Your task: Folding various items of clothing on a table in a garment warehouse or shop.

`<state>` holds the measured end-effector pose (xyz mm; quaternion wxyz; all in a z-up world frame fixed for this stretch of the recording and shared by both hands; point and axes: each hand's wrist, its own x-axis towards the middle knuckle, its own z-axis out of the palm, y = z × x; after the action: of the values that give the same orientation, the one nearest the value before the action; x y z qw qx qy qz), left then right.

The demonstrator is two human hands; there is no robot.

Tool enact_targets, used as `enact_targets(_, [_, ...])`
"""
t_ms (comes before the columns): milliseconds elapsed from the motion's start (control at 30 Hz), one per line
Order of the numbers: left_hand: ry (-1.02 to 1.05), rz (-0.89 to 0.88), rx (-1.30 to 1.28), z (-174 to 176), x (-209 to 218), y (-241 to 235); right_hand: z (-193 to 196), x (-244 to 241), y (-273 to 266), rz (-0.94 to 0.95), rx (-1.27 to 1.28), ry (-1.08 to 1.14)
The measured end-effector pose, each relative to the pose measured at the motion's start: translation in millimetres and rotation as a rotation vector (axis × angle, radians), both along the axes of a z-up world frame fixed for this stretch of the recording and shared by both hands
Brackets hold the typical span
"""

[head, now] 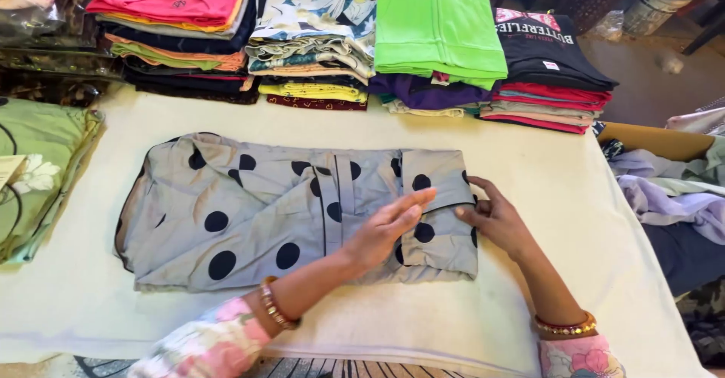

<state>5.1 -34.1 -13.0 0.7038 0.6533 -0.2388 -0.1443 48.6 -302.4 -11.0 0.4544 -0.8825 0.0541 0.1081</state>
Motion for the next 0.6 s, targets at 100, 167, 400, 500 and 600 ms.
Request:
enact_targets(100, [0.325,-0.003,-0.351,-14.5,12.4,-35.7,-4.2,-6.2,-0.6,0.091,0.239,-0.061])
enact_targets(167, [0.389,0.052,-0.389,-19.2,14.4,-44.6,-2.7,-10.8,9.4,0.103,0.339,-0.084])
enact_targets(400, [0.603,0.157,-0.725,-1.8,-5.3,-4.5,65.2,-37.8,107.9,0.189,0.03,-0.41])
enact_targets(500, [0.62,0.157,-0.953,-40.4,-2.3,25.0,93.0,-42.6,143.9,0.554,0.275,-0.313])
enact_targets(600, [0.617,0.174,-1.036,-21.4,-7.4,40.0,61.7,-14.3,144.6,0.762,-0.026,-0.86])
